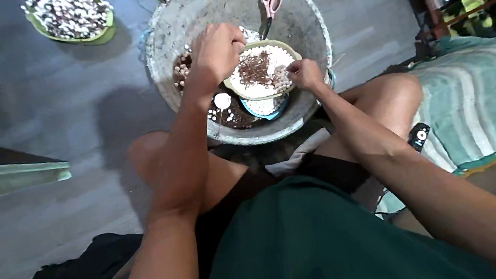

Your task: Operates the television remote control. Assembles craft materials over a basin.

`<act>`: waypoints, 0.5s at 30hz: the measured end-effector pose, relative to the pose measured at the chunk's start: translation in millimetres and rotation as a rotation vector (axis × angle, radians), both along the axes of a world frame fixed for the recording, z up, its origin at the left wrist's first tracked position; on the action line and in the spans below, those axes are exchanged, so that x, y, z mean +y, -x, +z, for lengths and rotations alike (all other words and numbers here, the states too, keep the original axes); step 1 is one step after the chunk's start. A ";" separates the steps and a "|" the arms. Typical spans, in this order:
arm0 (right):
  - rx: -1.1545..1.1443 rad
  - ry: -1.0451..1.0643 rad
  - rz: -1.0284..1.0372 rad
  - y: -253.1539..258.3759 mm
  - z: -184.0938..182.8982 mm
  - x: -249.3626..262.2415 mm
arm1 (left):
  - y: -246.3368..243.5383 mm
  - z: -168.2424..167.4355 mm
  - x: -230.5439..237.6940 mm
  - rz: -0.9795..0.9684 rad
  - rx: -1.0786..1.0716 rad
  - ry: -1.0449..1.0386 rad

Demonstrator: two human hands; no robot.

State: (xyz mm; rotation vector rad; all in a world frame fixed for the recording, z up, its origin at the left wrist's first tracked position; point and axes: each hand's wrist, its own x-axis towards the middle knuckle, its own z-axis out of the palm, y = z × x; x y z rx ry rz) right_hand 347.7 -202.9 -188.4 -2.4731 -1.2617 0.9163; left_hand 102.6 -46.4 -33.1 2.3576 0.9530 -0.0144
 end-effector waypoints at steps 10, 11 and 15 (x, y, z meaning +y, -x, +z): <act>0.053 0.122 0.016 16.1 -48.9 28.8 | -2.7 0.0 15.6 0.023 0.030 -0.080; 0.060 0.115 -0.001 15.8 -49.4 28.6 | -3.6 -0.7 16.4 0.021 0.020 -0.087; 0.131 0.039 -0.083 9.3 -39.6 21.7 | -8.8 4.5 13.4 0.030 -0.024 -0.083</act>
